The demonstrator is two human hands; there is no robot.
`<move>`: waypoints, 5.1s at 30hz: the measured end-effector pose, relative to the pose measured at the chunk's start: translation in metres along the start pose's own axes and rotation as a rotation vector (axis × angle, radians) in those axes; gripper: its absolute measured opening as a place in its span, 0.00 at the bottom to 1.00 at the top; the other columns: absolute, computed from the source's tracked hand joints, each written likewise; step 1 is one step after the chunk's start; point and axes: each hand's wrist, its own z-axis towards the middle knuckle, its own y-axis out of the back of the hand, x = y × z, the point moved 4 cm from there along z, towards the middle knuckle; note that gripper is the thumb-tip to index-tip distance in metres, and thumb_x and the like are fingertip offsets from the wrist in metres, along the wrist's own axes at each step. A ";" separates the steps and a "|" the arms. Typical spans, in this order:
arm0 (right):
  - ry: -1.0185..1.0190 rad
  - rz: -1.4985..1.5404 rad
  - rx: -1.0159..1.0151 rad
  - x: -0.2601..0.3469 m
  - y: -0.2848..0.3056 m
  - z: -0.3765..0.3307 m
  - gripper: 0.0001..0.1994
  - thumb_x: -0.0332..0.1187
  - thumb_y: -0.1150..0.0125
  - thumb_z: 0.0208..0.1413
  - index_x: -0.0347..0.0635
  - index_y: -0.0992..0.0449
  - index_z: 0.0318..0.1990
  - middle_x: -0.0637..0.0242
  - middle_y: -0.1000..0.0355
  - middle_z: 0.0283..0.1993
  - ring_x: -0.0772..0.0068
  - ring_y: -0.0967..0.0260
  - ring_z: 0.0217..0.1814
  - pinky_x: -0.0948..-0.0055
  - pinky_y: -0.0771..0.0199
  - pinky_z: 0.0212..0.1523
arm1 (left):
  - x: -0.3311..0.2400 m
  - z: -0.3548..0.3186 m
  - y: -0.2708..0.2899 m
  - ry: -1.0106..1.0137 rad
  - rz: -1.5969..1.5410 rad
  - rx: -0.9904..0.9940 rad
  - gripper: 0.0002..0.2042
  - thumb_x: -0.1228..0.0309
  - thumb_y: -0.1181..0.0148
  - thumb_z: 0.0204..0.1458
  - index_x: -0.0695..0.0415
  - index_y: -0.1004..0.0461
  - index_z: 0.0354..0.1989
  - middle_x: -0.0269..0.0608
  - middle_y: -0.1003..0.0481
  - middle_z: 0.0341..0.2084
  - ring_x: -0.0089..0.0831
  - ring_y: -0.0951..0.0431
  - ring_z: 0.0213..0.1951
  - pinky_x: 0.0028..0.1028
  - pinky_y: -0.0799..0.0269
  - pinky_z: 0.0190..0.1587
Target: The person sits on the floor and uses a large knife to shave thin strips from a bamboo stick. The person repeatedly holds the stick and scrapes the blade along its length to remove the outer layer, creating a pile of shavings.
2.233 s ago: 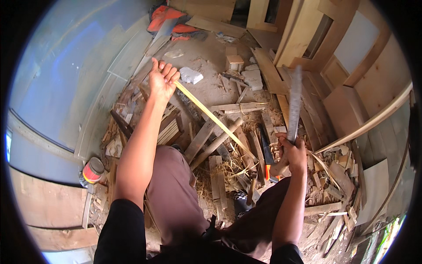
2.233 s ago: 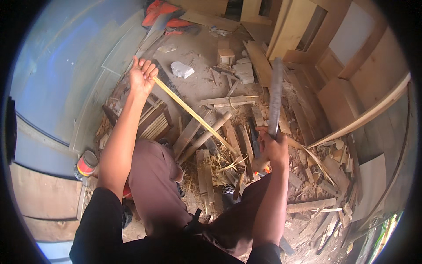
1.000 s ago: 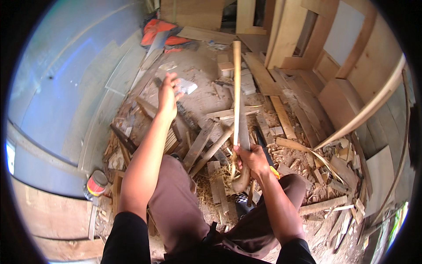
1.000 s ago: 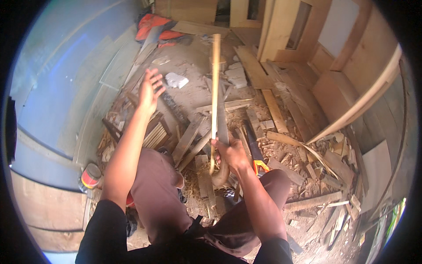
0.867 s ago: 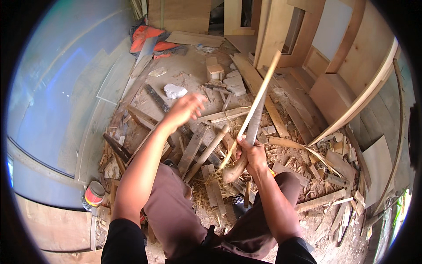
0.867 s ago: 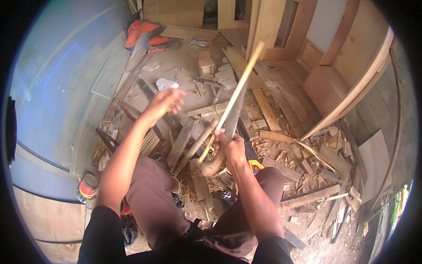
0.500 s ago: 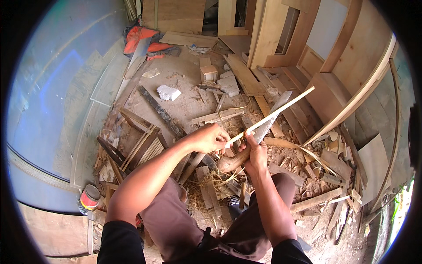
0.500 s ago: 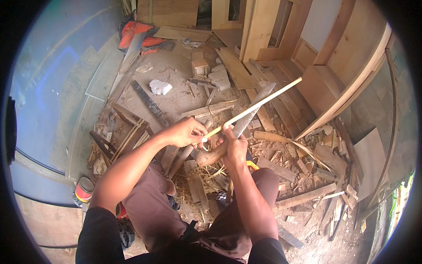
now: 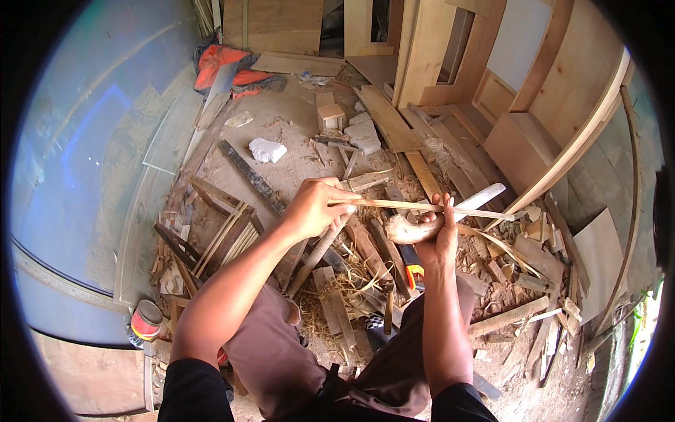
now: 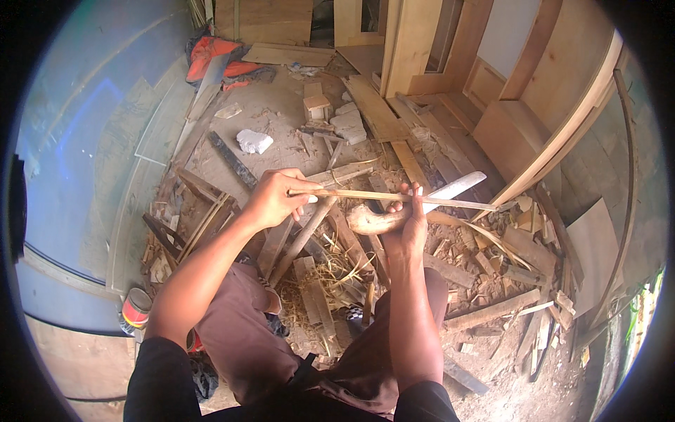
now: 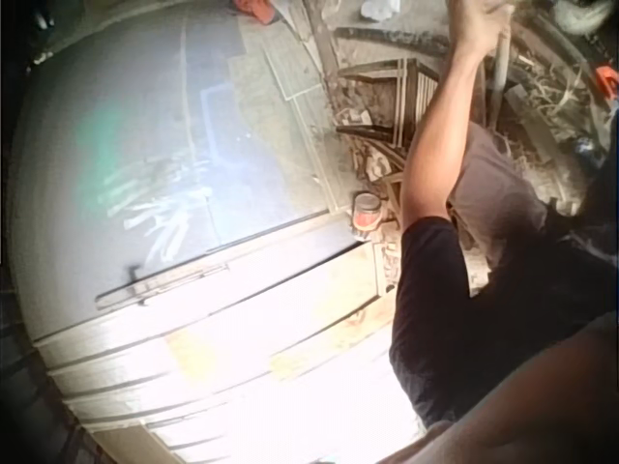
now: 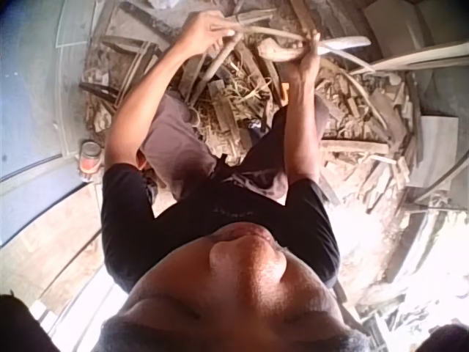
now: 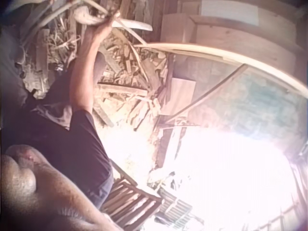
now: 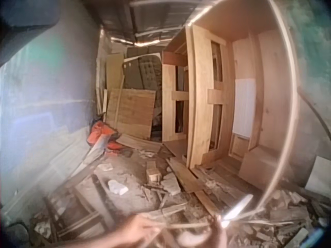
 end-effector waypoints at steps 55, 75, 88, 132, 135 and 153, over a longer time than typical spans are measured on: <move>-0.620 -0.722 -0.329 -0.060 0.109 -0.062 0.17 0.46 0.46 0.66 0.39 0.26 0.41 0.69 0.33 0.28 0.73 0.36 0.22 0.72 0.31 0.24 | 0.061 -0.174 -0.021 0.004 0.004 -0.952 0.28 0.58 0.66 0.73 0.70 0.24 0.38 0.51 0.21 0.36 0.28 0.25 0.36 0.29 0.27 0.44; -0.564 -0.908 -0.256 -0.062 0.119 -0.073 0.18 0.46 0.44 0.65 0.37 0.24 0.41 0.67 0.32 0.27 0.71 0.36 0.17 0.70 0.33 0.19 | 0.054 -0.152 -0.024 -0.376 -0.523 -1.004 0.16 0.62 0.63 0.72 0.58 0.37 0.33 0.34 0.42 0.20 0.24 0.42 0.25 0.27 0.42 0.32; -0.634 -1.078 0.056 -0.127 0.092 -0.143 0.29 0.57 0.53 0.69 0.33 0.27 0.47 0.61 0.25 0.25 0.75 0.36 0.16 0.72 0.36 0.15 | 0.084 -0.160 -0.037 -0.379 -0.714 -1.035 0.15 0.65 0.59 0.66 0.54 0.44 0.26 0.34 0.46 0.17 0.24 0.48 0.22 0.28 0.46 0.30; -0.302 -1.590 0.404 -0.190 0.114 -0.201 0.21 0.33 0.52 0.68 0.47 0.33 0.68 0.41 0.24 0.33 0.37 0.23 0.34 0.48 0.25 0.35 | 0.098 -0.150 -0.023 -0.398 -0.634 -1.199 0.25 0.46 0.62 0.70 0.52 0.49 0.26 0.26 0.55 0.16 0.19 0.58 0.19 0.25 0.60 0.24; -0.147 -1.450 0.533 -0.181 0.076 -0.211 0.20 0.32 0.52 0.68 0.45 0.32 0.67 0.38 0.24 0.42 0.38 0.22 0.39 0.52 0.23 0.40 | 0.101 -0.154 -0.022 -0.445 -0.608 -1.177 0.24 0.49 0.64 0.71 0.54 0.48 0.25 0.28 0.52 0.16 0.19 0.57 0.18 0.25 0.59 0.22; -0.150 -1.590 0.463 -0.190 0.131 -0.209 0.21 0.35 0.50 0.68 0.46 0.34 0.67 0.39 0.23 0.41 0.35 0.23 0.36 0.45 0.23 0.36 | 0.093 -0.147 -0.032 -0.411 -0.609 -1.147 0.25 0.48 0.62 0.70 0.53 0.48 0.25 0.28 0.53 0.16 0.19 0.56 0.19 0.25 0.59 0.23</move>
